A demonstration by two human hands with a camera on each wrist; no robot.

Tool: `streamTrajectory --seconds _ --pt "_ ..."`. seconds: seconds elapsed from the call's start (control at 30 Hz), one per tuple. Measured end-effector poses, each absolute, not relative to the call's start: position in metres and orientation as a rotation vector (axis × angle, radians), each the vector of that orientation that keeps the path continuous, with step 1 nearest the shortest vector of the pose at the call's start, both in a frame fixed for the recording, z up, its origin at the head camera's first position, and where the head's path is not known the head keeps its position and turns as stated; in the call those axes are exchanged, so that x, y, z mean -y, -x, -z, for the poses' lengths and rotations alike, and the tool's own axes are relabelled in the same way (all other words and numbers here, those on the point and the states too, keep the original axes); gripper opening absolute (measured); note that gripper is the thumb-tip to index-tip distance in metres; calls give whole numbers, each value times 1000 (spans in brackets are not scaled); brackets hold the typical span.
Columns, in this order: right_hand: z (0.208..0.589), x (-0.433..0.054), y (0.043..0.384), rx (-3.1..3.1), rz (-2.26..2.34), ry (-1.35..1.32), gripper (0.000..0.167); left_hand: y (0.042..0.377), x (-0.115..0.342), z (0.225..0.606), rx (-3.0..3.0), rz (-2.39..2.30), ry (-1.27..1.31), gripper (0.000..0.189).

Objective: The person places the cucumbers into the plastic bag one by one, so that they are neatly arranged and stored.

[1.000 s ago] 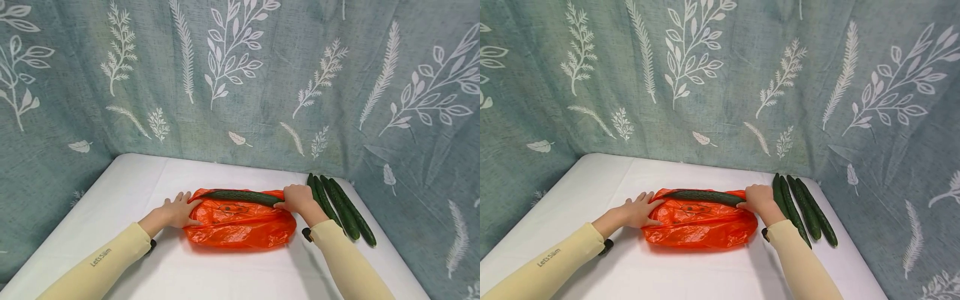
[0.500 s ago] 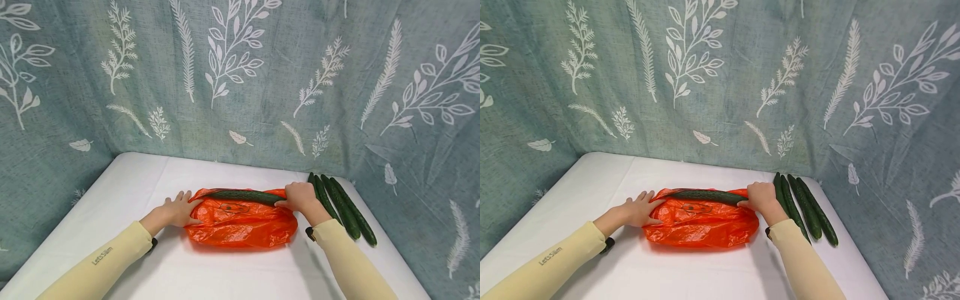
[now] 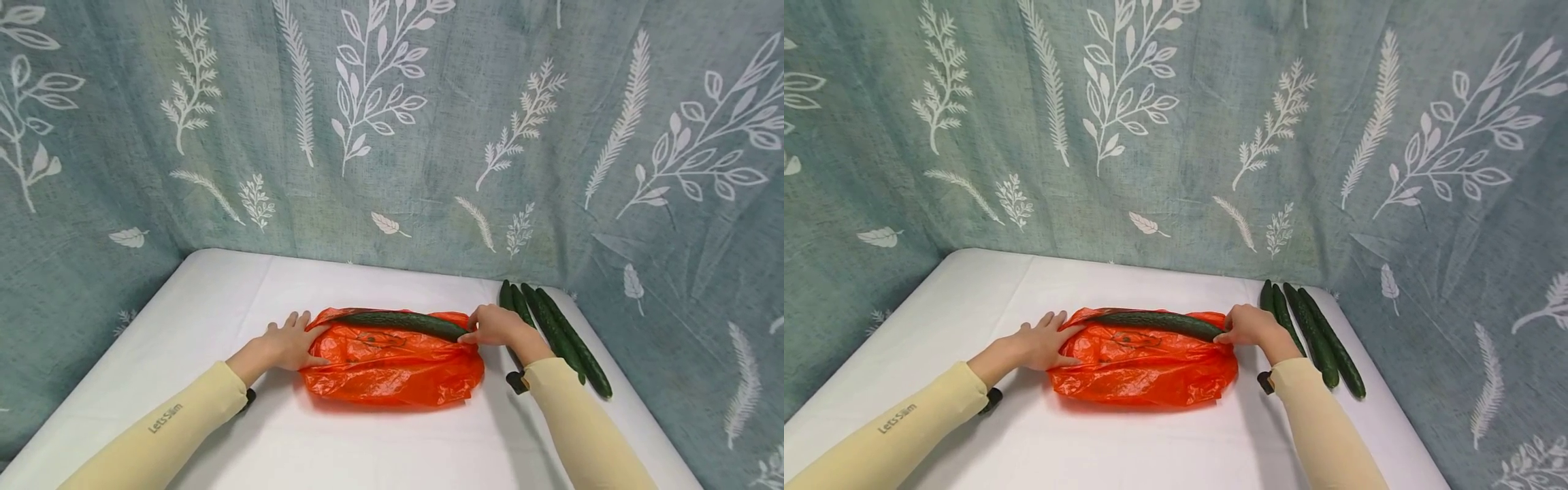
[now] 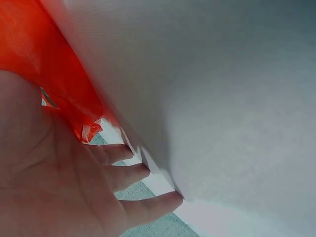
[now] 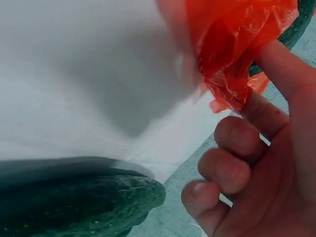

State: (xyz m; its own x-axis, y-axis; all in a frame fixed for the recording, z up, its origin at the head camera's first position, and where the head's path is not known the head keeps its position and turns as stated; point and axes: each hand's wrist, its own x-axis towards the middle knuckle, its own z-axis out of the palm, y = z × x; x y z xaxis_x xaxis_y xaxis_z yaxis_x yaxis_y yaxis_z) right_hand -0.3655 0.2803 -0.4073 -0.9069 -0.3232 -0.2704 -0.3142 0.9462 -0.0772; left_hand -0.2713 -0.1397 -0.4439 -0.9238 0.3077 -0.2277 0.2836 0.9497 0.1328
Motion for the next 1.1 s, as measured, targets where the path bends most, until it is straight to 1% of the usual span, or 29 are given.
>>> streamTrajectory --seconds 0.43,0.7,0.93,1.1 --pt "398 -277 363 -2867 -90 475 39 273 135 445 -2860 -124 -424 81" --pt "394 -275 359 -2913 -141 489 38 272 130 445 -2853 -96 -403 80" --pt "393 -275 358 -3014 -189 543 44 273 130 444 -2860 -110 -403 84" --pt "393 -273 355 -2979 -95 510 35 273 133 444 -2852 -111 -399 86"
